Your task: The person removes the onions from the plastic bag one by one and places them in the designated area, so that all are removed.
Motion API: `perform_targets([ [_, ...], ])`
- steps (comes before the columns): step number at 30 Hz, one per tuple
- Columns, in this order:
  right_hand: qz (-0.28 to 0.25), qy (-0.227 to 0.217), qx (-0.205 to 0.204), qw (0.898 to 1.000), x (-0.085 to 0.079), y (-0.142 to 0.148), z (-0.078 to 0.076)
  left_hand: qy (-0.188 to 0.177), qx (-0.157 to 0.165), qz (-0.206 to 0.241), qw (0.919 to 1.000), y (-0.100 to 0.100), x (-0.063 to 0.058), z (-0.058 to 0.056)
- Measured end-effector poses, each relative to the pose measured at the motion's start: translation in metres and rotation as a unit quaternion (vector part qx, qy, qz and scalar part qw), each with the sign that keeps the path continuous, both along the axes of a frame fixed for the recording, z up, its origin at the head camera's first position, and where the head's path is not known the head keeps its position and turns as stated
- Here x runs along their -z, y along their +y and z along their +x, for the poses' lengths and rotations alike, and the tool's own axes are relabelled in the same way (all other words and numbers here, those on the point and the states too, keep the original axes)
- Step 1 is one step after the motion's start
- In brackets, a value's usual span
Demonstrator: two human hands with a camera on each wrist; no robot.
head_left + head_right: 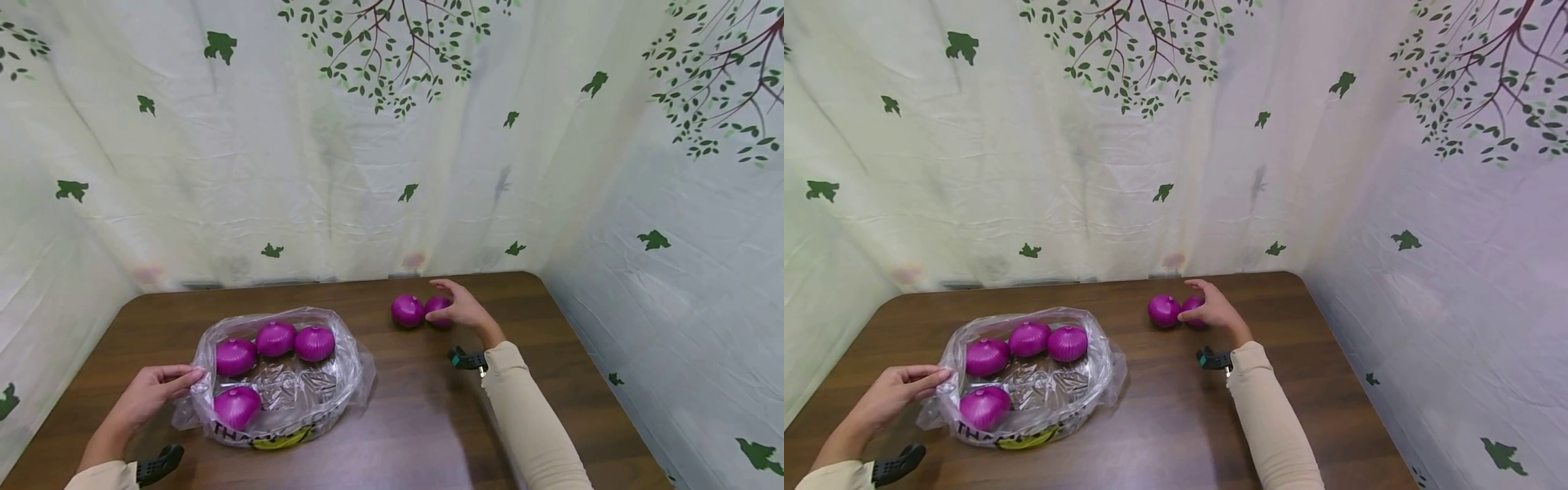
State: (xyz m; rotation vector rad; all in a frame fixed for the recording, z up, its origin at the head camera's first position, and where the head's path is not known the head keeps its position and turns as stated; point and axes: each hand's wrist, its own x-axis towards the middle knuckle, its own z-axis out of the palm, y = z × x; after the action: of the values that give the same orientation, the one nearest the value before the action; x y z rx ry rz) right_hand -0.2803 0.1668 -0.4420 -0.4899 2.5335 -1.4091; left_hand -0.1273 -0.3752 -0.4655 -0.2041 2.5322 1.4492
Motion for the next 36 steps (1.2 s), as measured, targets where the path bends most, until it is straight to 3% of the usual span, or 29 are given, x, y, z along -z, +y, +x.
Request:
perform_targets([
  [8, -0.016, 0.013, -0.002, 1.000, -0.014, -0.018, 0.010, 0.009, -0.002, 0.010, 0.9999, 0.002, -0.001, 0.002],
  [14, -0.017, 0.040, -0.033, 0.999, -0.022, -0.033, 0.016, 0.006, -0.008, 0.019, 0.9998, 0.002, -0.001, 0.002],
  [18, -0.049, 0.026, -0.056, 0.997, -0.025, -0.043, 0.020, -0.001, -0.011, 0.019, 0.9998, 0.002, -0.001, 0.002],
  [23, -0.080, 0.018, -0.087, 0.993, -0.021, -0.056, 0.019, -0.006, -0.009, 0.017, 0.9998, 0.003, -0.002, 0.003],
  [32, -0.069, 0.038, -0.122, 0.989, -0.015, -0.081, 0.023, 0.002, -0.012, 0.022, 0.9997, 0.002, 0.002, 0.006],
  [36, -0.072, 0.022, -0.132, 0.988, -0.013, -0.093, 0.028, 0.011, -0.010, 0.027, 0.9995, 0.003, 0.003, 0.004],
])
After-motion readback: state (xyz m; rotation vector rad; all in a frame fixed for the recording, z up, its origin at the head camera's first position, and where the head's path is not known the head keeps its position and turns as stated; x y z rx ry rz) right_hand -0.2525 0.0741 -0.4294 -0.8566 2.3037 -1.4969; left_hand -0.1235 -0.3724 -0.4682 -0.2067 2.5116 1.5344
